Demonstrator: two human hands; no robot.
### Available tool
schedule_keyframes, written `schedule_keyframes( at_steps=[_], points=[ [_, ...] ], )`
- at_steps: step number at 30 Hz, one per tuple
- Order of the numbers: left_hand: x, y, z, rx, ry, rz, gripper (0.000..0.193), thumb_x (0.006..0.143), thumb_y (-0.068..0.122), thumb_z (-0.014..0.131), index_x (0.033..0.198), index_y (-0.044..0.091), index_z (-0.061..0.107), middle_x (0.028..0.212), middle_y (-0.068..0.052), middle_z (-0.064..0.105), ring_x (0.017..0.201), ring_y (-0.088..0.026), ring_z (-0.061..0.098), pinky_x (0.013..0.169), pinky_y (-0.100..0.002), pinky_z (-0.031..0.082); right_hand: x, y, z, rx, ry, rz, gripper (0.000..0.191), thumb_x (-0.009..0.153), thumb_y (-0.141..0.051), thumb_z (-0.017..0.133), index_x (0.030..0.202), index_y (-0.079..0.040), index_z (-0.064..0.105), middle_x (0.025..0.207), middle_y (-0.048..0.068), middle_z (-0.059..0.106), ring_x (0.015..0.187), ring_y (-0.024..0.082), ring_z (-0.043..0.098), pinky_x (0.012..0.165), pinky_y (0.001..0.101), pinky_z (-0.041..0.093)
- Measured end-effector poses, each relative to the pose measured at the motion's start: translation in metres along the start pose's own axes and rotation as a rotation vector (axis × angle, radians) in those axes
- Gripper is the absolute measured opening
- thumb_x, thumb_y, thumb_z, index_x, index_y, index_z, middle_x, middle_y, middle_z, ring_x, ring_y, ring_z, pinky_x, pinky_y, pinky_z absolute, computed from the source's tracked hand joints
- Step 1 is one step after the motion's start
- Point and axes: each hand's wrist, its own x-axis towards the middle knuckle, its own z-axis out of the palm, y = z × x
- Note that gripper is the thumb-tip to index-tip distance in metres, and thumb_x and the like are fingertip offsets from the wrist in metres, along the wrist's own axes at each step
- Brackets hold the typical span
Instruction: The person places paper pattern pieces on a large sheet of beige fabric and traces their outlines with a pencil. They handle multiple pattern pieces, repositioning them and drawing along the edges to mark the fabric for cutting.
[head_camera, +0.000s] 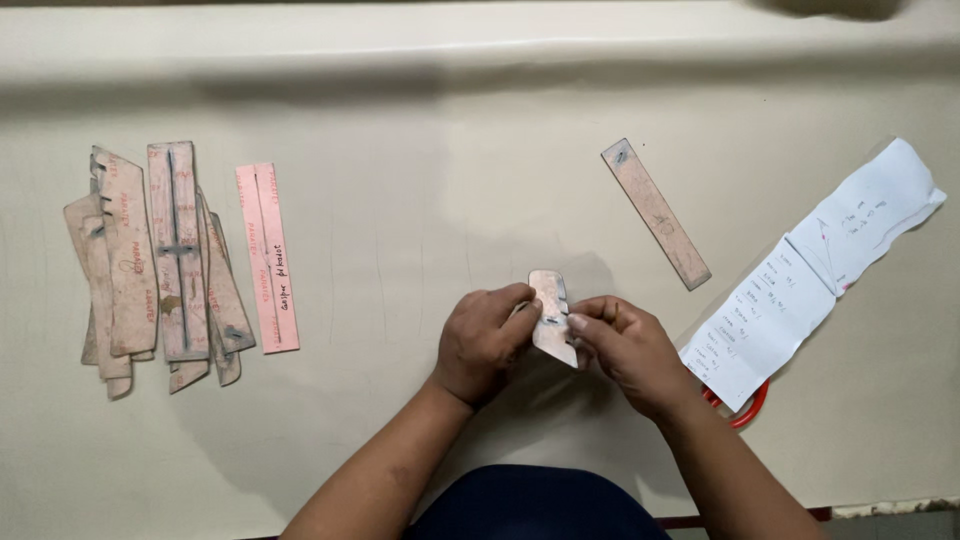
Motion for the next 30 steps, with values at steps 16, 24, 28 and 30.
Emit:
schedule_keyframes(
  at_steps=[16, 24, 28, 30],
  points=[
    [0.052, -0.068, -0.001, 0.191, -0.194, -0.361, 0.028, 0.097, 0.027, 0.062, 0.120, 0.036, 0.075, 0.160, -0.004, 0.041, 0.153, -0.026, 0.027, 0.124, -0.051, 0.009, 0.067, -0.073, 0.042, -0.612, 0.288, -0.348, 0.031, 0.088, -0.023, 0.078, 0.110, -0.002, 0.072, 0.087, 0.006, 0.076, 0.072, 0.010, 0.069, 0.066, 0.0258, 0.057],
    [0.056, -0.063, -0.005, 0.187, -0.233, -0.396, 0.026, 0.100, 0.030, 0.059, 0.119, 0.040, 0.074, 0.162, -0.001, 0.039, 0.154, -0.023, 0.024, 0.125, -0.047, 0.006, 0.070, -0.068, 0.040, -0.810, 0.320, -0.457, 0.022, 0.091, -0.025, 0.077, 0.106, -0.008, 0.079, 0.099, 0.004, 0.074, 0.081, 0.012, 0.070, 0.076, 0.0290, 0.056],
    [0.056, -0.062, -0.007, 0.191, -0.240, -0.396, 0.028, 0.099, 0.028, 0.059, 0.120, 0.039, 0.074, 0.161, -0.001, 0.039, 0.154, -0.024, 0.024, 0.125, -0.047, 0.006, 0.069, -0.069, 0.033, -0.905, 0.300, -0.494, 0.021, 0.090, -0.023, 0.077, 0.111, -0.016, 0.080, 0.094, 0.002, 0.067, 0.082, 0.014, 0.064, 0.075, 0.0303, 0.052],
    [0.055, -0.062, -0.007, 0.187, -0.234, -0.392, 0.028, 0.100, 0.027, 0.059, 0.120, 0.039, 0.074, 0.161, -0.002, 0.039, 0.154, -0.024, 0.024, 0.125, -0.047, 0.007, 0.068, -0.068, 0.030, -0.857, 0.274, -0.478, 0.024, 0.088, -0.023, 0.078, 0.111, -0.018, 0.080, 0.094, -0.001, 0.066, 0.082, 0.013, 0.062, 0.075, 0.0288, 0.052]
  ],
)
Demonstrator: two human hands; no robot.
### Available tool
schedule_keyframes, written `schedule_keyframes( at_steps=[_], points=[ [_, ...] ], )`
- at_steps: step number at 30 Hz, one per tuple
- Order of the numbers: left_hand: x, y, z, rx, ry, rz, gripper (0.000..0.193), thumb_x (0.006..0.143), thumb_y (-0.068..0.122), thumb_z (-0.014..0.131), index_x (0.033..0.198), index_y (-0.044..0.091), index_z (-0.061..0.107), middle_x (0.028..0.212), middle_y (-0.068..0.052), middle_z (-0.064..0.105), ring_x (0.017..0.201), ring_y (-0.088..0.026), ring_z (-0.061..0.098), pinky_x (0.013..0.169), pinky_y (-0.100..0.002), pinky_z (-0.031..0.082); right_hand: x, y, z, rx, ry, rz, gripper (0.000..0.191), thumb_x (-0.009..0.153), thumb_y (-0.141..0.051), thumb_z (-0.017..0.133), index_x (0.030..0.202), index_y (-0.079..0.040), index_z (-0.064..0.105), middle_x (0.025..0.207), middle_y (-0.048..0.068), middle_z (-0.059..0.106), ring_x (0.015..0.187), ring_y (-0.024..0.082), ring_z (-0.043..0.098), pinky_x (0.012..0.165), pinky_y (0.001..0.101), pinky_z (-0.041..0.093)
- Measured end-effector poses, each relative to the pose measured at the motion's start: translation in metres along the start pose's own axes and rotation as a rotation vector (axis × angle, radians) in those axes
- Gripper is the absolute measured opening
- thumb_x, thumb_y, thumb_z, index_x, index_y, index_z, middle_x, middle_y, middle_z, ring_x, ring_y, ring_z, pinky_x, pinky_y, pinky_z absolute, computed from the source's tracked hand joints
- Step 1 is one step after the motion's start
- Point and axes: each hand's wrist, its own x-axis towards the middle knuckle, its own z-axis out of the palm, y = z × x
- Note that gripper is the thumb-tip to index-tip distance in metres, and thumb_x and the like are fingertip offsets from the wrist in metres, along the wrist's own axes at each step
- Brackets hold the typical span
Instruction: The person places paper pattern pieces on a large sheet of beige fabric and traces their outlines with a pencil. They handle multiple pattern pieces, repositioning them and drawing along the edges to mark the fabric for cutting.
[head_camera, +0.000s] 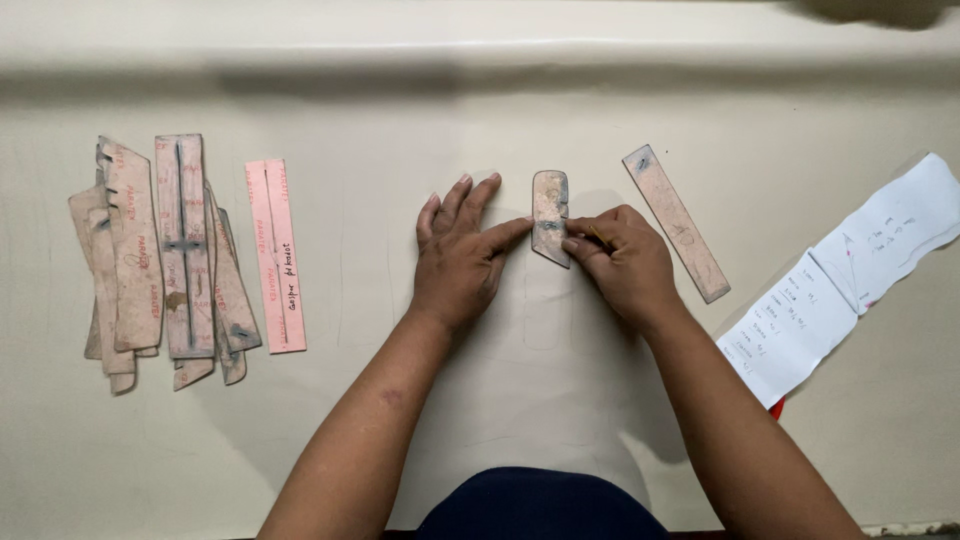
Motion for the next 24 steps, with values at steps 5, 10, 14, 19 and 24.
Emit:
schedule_keyframes(
  at_steps=[5, 10, 14, 19, 24],
  points=[
    [0.0005, -0.0010, 0.0022, 0.013, 0.006, 0.005, 0.032, 0.098, 0.024, 0.060, 0.122, 0.039, 0.073, 0.161, -0.002, 0.039, 0.153, -0.024, 0.024, 0.124, -0.048, 0.007, -0.0016, 0.0002, 0.0017, 0.049, 0.028, -0.025, 0.024, 0.088, -0.024, 0.079, 0.111, -0.018, 0.080, 0.093, -0.003, 0.066, 0.081, 0.011, 0.062, 0.074, 0.0275, 0.052],
    [-0.0002, -0.0013, 0.0039, 0.032, 0.015, 0.012, 0.031, 0.098, 0.024, 0.060, 0.122, 0.039, 0.073, 0.161, -0.002, 0.040, 0.153, -0.024, 0.024, 0.125, -0.048, 0.008, -0.0025, -0.0024, 0.0026, 0.017, 0.022, 0.026, 0.025, 0.087, -0.025, 0.079, 0.112, -0.020, 0.080, 0.090, -0.003, 0.065, 0.079, 0.011, 0.061, 0.072, 0.0271, 0.052],
    [-0.0006, -0.0023, 0.0040, 0.018, 0.024, 0.015, 0.029, 0.099, 0.025, 0.061, 0.121, 0.039, 0.074, 0.161, -0.002, 0.040, 0.153, -0.024, 0.025, 0.125, -0.049, 0.008, -0.0036, -0.0022, 0.0025, 0.019, 0.026, -0.004, 0.024, 0.088, -0.025, 0.079, 0.112, -0.020, 0.080, 0.089, -0.003, 0.064, 0.078, 0.010, 0.060, 0.072, 0.0273, 0.051],
    [-0.0007, -0.0021, 0.0029, 0.010, 0.018, 0.015, 0.028, 0.099, 0.026, 0.061, 0.120, 0.038, 0.074, 0.160, -0.001, 0.042, 0.153, -0.024, 0.025, 0.125, -0.049, 0.007, -0.0037, -0.0003, 0.0038, 0.022, 0.025, -0.010, 0.024, 0.088, -0.024, 0.080, 0.111, -0.020, 0.080, 0.089, -0.003, 0.063, 0.078, 0.011, 0.059, 0.071, 0.0276, 0.051],
    [-0.0007, -0.0016, 0.0020, 0.013, 0.026, 0.021, 0.027, 0.098, 0.026, 0.062, 0.119, 0.037, 0.075, 0.159, -0.001, 0.043, 0.153, -0.025, 0.026, 0.125, -0.048, 0.008, -0.0036, 0.0014, 0.0056, -0.020, 0.042, -0.031, 0.023, 0.088, -0.026, 0.080, 0.110, -0.020, 0.080, 0.091, -0.004, 0.063, 0.078, 0.010, 0.060, 0.070, 0.0273, 0.051]
  ],
)
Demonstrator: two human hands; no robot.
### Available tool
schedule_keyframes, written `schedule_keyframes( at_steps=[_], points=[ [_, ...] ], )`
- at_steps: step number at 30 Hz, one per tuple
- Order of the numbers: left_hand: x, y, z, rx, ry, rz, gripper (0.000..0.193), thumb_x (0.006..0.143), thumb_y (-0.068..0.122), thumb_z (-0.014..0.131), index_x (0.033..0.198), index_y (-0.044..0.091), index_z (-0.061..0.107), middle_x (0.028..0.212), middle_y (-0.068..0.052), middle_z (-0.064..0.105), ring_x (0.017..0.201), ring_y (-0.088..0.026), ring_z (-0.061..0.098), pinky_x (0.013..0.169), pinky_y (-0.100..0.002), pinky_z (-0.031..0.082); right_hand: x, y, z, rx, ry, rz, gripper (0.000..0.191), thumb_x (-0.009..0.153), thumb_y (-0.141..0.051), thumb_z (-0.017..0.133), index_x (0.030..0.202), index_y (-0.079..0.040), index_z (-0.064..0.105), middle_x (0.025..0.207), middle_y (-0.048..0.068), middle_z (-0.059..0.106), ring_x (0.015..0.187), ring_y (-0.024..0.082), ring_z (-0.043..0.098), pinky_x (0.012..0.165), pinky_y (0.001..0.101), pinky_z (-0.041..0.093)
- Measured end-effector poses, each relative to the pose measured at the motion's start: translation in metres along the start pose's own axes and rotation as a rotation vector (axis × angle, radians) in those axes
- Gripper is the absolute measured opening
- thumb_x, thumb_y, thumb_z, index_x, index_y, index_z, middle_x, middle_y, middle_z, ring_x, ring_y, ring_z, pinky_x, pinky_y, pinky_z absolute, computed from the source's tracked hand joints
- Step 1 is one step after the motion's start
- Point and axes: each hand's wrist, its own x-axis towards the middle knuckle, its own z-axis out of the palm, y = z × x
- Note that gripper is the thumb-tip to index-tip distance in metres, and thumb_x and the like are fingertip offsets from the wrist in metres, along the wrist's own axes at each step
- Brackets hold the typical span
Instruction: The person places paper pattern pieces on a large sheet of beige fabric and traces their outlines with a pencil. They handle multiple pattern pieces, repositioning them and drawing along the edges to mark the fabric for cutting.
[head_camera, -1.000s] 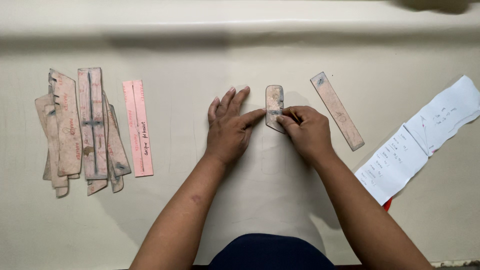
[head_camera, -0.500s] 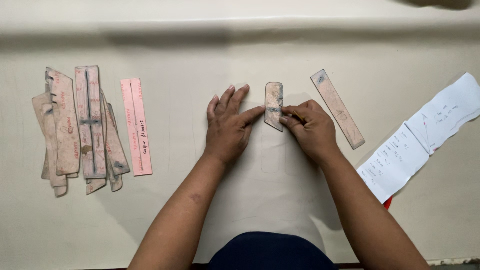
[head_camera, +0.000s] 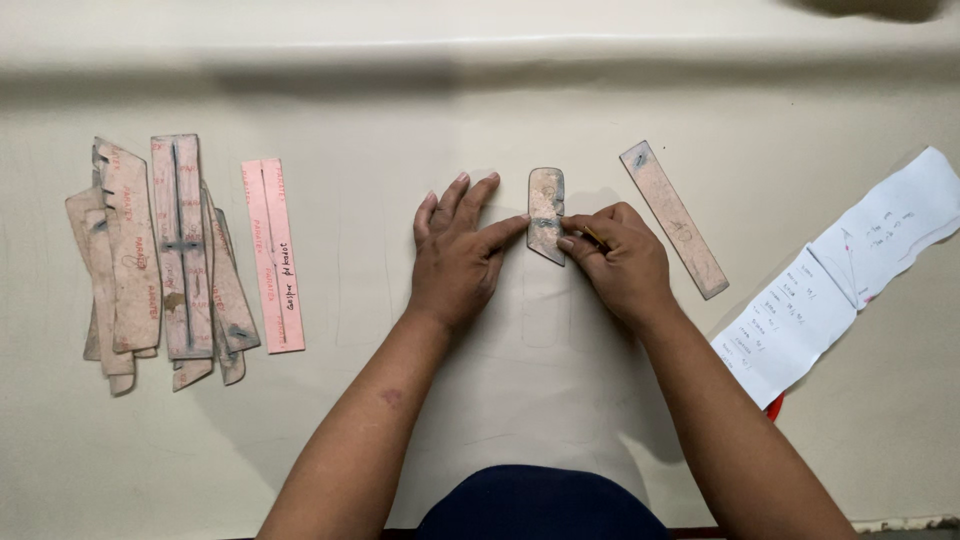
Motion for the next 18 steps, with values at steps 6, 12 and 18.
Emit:
schedule_keyframes(
  at_steps=[6, 12, 18],
  points=[
    [-0.0007, 0.0000, 0.0000, -0.007, 0.014, 0.006, 0.026, 0.098, 0.026, 0.062, 0.118, 0.037, 0.075, 0.158, -0.002, 0.044, 0.152, -0.026, 0.027, 0.125, -0.049, 0.009, -0.0014, 0.0007, 0.0003, -0.012, 0.017, -0.043, 0.023, 0.090, -0.027, 0.078, 0.112, -0.021, 0.080, 0.090, -0.002, 0.063, 0.078, 0.011, 0.061, 0.070, 0.0280, 0.050],
    [-0.0009, -0.0014, 0.0019, 0.021, 0.011, 0.014, 0.026, 0.098, 0.027, 0.062, 0.118, 0.037, 0.075, 0.159, -0.001, 0.043, 0.152, -0.025, 0.027, 0.125, -0.049, 0.010, -0.0018, -0.0004, 0.0006, -0.042, -0.010, -0.001, 0.022, 0.090, -0.027, 0.077, 0.112, -0.022, 0.079, 0.091, -0.003, 0.063, 0.078, 0.011, 0.061, 0.068, 0.0285, 0.051],
    [0.0024, 0.0030, -0.0011, -0.043, 0.018, 0.004, 0.023, 0.092, 0.037, 0.070, 0.113, 0.030, 0.076, 0.155, -0.006, 0.043, 0.150, -0.031, 0.026, 0.122, -0.053, 0.007, -0.0017, 0.0013, -0.0001, -0.023, 0.002, -0.061, 0.024, 0.090, -0.024, 0.077, 0.113, -0.020, 0.080, 0.091, -0.001, 0.063, 0.078, 0.012, 0.061, 0.070, 0.0287, 0.051]
  ],
)
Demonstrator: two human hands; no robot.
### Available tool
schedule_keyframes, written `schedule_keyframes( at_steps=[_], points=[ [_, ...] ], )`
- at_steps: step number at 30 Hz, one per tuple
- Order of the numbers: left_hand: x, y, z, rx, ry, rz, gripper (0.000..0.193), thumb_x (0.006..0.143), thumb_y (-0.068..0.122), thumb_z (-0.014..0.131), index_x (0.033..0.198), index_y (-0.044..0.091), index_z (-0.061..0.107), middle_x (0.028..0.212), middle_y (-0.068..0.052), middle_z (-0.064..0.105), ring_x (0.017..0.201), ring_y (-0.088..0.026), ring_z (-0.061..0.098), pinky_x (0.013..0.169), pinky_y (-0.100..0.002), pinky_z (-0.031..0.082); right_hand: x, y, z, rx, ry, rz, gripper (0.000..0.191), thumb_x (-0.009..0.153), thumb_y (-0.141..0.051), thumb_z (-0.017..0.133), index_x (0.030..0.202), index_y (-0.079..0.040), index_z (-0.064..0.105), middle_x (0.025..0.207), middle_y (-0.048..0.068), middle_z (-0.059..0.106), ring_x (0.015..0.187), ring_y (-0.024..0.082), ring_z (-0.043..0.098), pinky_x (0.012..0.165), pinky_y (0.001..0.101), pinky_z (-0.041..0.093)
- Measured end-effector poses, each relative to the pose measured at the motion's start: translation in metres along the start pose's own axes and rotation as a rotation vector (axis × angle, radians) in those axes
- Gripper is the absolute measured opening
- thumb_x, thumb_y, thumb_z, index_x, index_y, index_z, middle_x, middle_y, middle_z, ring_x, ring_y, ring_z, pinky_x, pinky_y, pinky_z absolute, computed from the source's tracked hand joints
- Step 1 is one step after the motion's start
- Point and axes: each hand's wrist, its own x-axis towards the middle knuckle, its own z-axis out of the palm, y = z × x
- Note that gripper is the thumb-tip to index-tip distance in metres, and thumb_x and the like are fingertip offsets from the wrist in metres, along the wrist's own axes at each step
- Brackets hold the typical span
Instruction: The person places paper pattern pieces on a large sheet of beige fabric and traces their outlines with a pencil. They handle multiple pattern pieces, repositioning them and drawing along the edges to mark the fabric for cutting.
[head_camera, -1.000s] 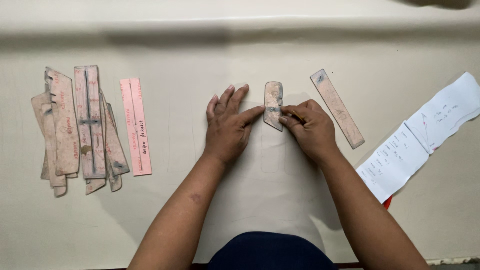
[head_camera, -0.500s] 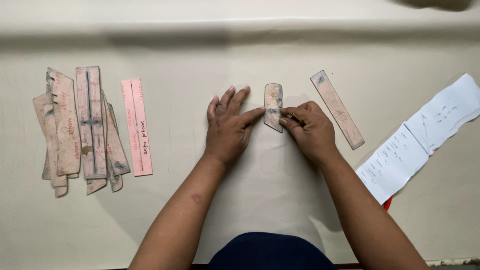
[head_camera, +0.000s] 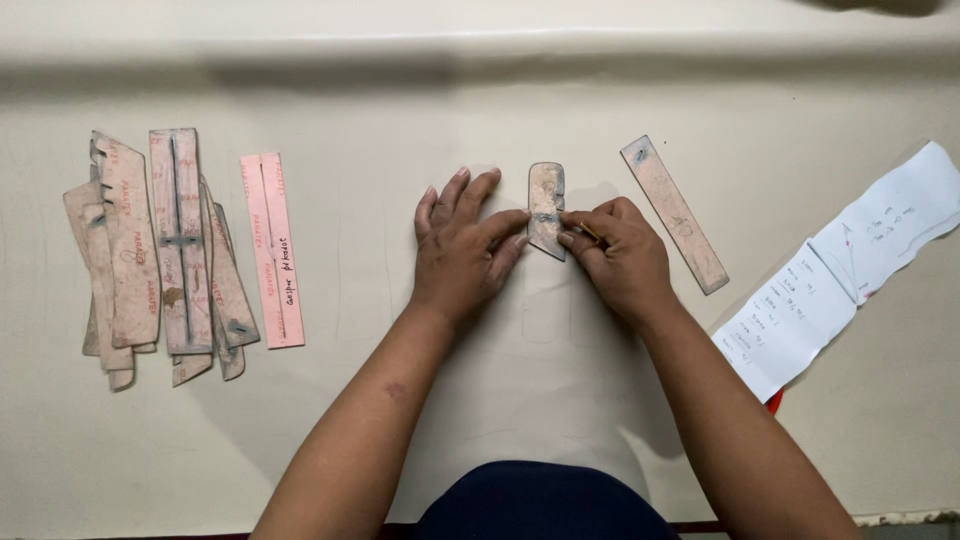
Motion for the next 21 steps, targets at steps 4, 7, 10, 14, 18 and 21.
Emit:
schedule_keyframes(
  at_steps=[4, 7, 10, 14, 18, 21],
  points=[
    [0.007, 0.015, 0.005, 0.024, 0.030, -0.041, 0.025, 0.083, 0.036, 0.074, 0.102, 0.020, 0.074, 0.148, -0.013, 0.047, 0.146, -0.036, 0.025, 0.117, -0.060, 0.003, 0.000, 0.000, 0.000, 0.027, -0.008, 0.018, 0.024, 0.090, -0.024, 0.077, 0.113, -0.018, 0.079, 0.093, -0.002, 0.064, 0.079, 0.012, 0.062, 0.072, 0.0287, 0.052],
    [0.009, 0.027, 0.010, 0.031, 0.029, -0.044, 0.024, 0.082, 0.024, 0.071, 0.105, 0.018, 0.073, 0.143, -0.011, 0.052, 0.140, -0.035, 0.036, 0.113, -0.060, 0.016, 0.004, 0.000, -0.002, 0.006, -0.064, 0.071, 0.025, 0.089, -0.025, 0.077, 0.113, -0.017, 0.078, 0.095, 0.000, 0.063, 0.081, 0.014, 0.062, 0.075, 0.0299, 0.052],
    [0.001, 0.039, 0.011, 0.111, -0.155, 0.005, 0.019, 0.097, 0.015, 0.062, 0.114, 0.017, 0.070, 0.143, -0.004, 0.058, 0.119, -0.026, 0.060, 0.101, -0.046, 0.046, 0.014, -0.001, -0.011, 0.028, -0.111, 0.092, 0.023, 0.091, -0.024, 0.072, 0.111, -0.013, 0.078, 0.097, 0.003, 0.063, 0.087, 0.015, 0.062, 0.079, 0.0306, 0.052],
    [-0.014, 0.066, 0.020, 0.235, -0.394, -0.074, 0.046, 0.110, 0.016, 0.050, 0.149, -0.005, 0.037, 0.110, -0.015, 0.068, 0.084, -0.029, 0.073, 0.074, -0.044, 0.059, 0.023, -0.012, -0.025, 0.134, 0.041, -0.148, 0.027, 0.107, -0.025, 0.059, 0.104, -0.005, 0.077, 0.103, 0.008, 0.058, 0.097, 0.017, 0.065, 0.085, 0.0324, 0.053],
    [-0.016, 0.073, 0.034, 0.069, -0.519, -0.299, 0.075, 0.109, 0.021, 0.044, 0.164, -0.009, 0.003, 0.087, -0.023, 0.071, 0.079, -0.038, 0.074, 0.068, -0.051, 0.060, 0.031, -0.037, -0.033, 0.121, -0.065, -0.209, 0.029, 0.104, -0.029, 0.056, 0.113, -0.005, 0.072, 0.106, 0.007, 0.071, 0.093, 0.018, 0.069, 0.081, 0.0339, 0.055],
    [-0.012, 0.067, 0.048, -0.081, -0.491, -0.451, 0.072, 0.105, 0.021, 0.044, 0.161, 0.009, 0.001, 0.093, -0.029, 0.067, 0.081, -0.043, 0.070, 0.070, -0.054, 0.058, 0.036, -0.056, -0.030, -0.026, -0.362, 0.003, 0.029, 0.100, -0.031, 0.056, 0.100, -0.007, 0.073, 0.091, 0.008, 0.077, 0.085, 0.021, 0.073, 0.079, 0.0366, 0.056]
  ],
)
